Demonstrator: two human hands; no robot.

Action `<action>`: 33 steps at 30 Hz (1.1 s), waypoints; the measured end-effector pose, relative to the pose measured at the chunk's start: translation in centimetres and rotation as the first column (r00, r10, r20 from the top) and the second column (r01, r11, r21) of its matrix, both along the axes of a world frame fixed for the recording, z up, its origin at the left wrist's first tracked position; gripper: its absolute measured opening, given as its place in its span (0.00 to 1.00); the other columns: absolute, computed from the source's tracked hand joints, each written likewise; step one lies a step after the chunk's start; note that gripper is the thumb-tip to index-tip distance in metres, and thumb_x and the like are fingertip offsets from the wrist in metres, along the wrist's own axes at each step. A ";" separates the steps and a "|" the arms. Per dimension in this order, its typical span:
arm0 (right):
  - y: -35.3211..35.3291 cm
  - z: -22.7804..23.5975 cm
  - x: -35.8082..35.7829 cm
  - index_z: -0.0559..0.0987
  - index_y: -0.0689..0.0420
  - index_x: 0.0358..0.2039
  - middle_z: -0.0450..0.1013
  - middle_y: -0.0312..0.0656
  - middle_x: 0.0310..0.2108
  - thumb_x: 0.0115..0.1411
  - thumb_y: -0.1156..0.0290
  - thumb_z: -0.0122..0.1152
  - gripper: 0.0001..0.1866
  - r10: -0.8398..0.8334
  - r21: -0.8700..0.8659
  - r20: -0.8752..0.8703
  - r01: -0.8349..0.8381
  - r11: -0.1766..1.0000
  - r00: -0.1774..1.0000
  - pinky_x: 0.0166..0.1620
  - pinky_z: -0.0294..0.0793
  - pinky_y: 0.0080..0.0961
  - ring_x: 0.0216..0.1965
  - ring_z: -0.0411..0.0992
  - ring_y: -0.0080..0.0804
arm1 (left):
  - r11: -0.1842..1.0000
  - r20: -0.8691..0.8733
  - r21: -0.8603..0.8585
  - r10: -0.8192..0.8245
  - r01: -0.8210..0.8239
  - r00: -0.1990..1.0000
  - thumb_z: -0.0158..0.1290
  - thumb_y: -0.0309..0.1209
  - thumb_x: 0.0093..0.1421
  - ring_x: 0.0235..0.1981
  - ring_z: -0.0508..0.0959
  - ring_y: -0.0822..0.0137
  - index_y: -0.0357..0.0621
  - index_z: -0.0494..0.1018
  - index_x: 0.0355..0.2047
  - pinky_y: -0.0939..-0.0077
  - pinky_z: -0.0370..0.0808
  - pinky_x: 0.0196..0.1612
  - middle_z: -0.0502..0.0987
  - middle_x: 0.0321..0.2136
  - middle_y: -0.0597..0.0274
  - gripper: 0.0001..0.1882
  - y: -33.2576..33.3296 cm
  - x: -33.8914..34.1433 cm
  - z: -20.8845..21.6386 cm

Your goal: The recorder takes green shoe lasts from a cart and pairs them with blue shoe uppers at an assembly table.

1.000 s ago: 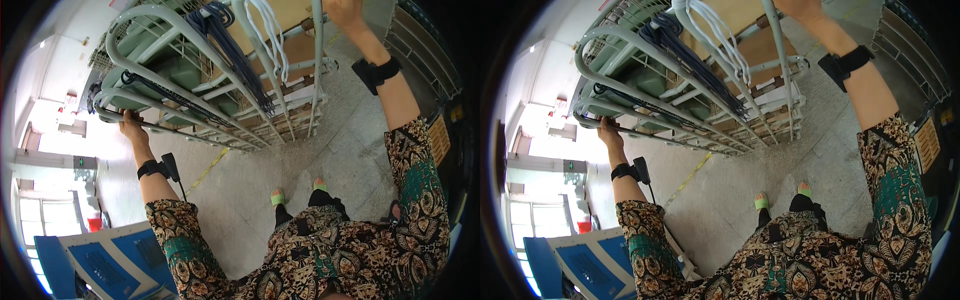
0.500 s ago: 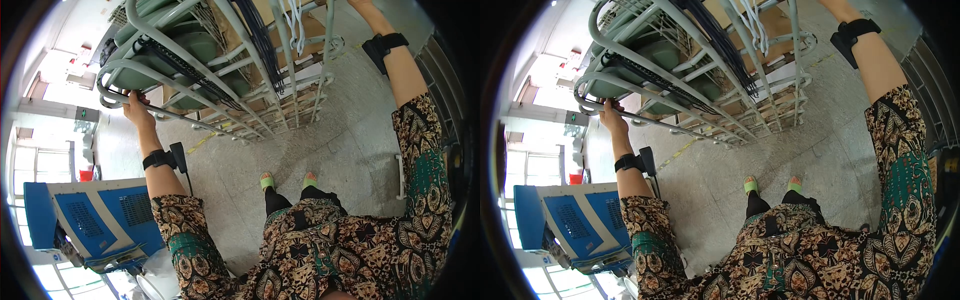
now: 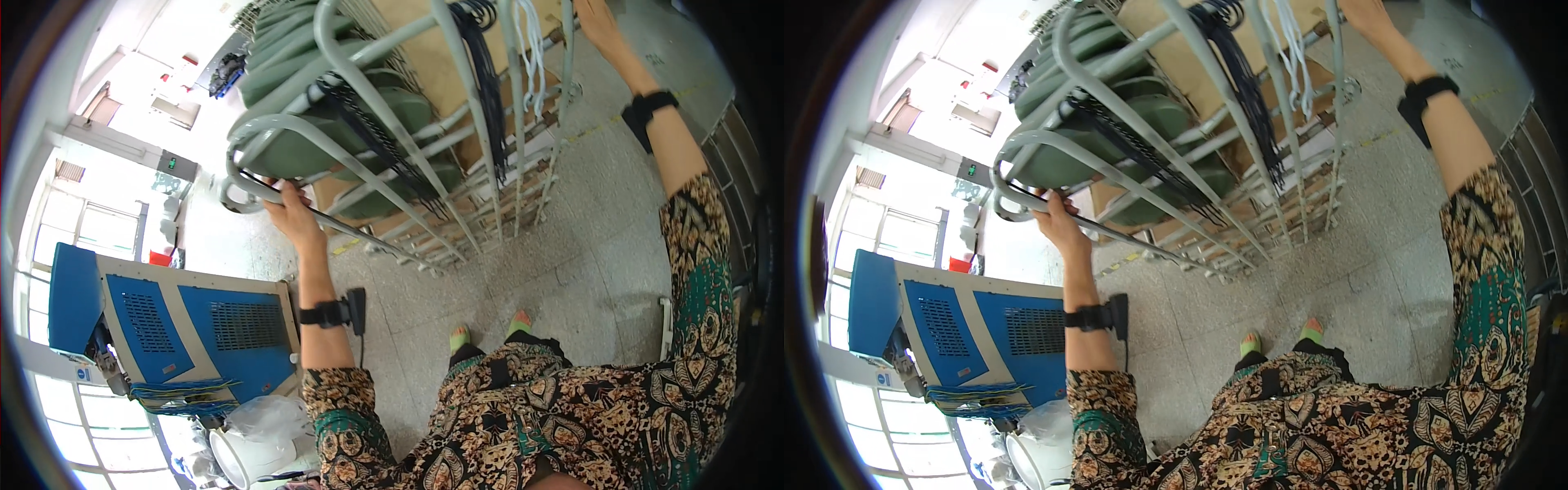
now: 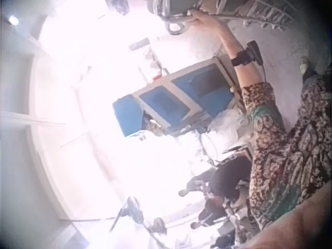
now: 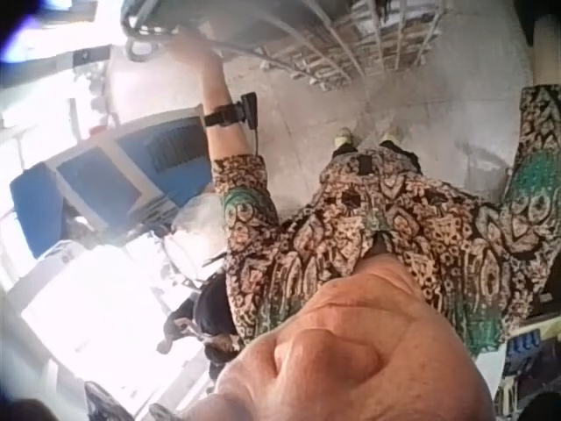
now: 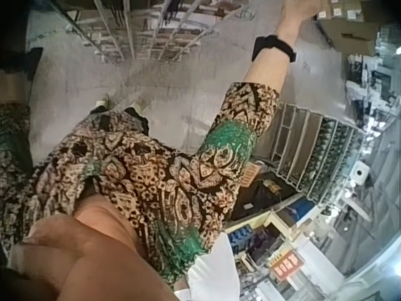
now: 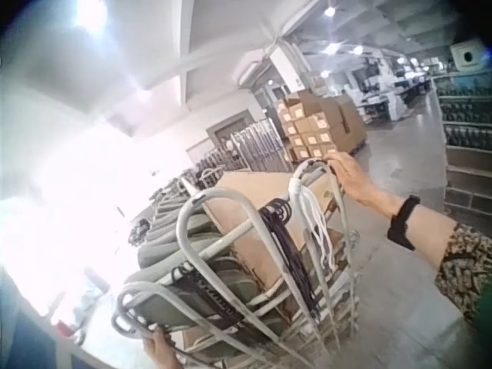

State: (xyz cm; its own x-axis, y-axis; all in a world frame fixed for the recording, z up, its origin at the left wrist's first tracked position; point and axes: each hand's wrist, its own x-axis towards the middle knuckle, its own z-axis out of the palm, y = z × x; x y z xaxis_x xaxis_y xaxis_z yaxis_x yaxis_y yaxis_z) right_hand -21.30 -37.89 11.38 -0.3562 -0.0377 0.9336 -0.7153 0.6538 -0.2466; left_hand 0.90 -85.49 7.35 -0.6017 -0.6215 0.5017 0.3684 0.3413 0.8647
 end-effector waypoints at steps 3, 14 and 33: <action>-2.0 -2.2 4.5 0.70 0.61 0.46 0.69 0.47 0.43 0.62 0.67 0.45 0.15 -0.149 -0.058 -0.027 0.148 0.987 0.988 0.45 0.66 0.27 0.44 0.69 0.37 | 0.997 0.069 -0.073 -0.014 0.019 0.998 0.48 0.24 0.55 0.26 0.66 0.76 0.37 0.61 0.48 0.83 0.65 0.28 0.67 0.29 0.62 0.19 0.5 1.8 0.2; -35.8 5.5 26.4 0.66 0.63 0.48 0.64 0.49 0.49 0.61 0.69 0.45 0.17 0.037 0.048 0.180 -0.046 0.998 0.983 0.53 0.61 0.30 0.51 0.64 0.39 | 0.881 0.097 -0.202 -0.416 0.428 0.904 0.53 0.21 0.46 0.43 0.64 0.65 0.35 0.48 0.56 0.70 0.63 0.48 0.61 0.43 0.54 0.38 -12.3 7.5 1.3; -73.0 7.5 16.4 0.66 0.60 0.17 0.62 0.43 0.22 0.40 0.81 0.52 0.04 -0.113 0.485 0.073 0.064 0.872 0.991 0.37 0.62 0.34 0.27 0.63 0.42 | 0.222 0.176 -0.371 -0.937 0.902 0.303 0.54 0.19 0.45 0.51 0.66 0.45 0.36 0.63 0.51 0.58 0.64 0.53 0.67 0.48 0.45 0.30 -39.4 -3.7 -2.9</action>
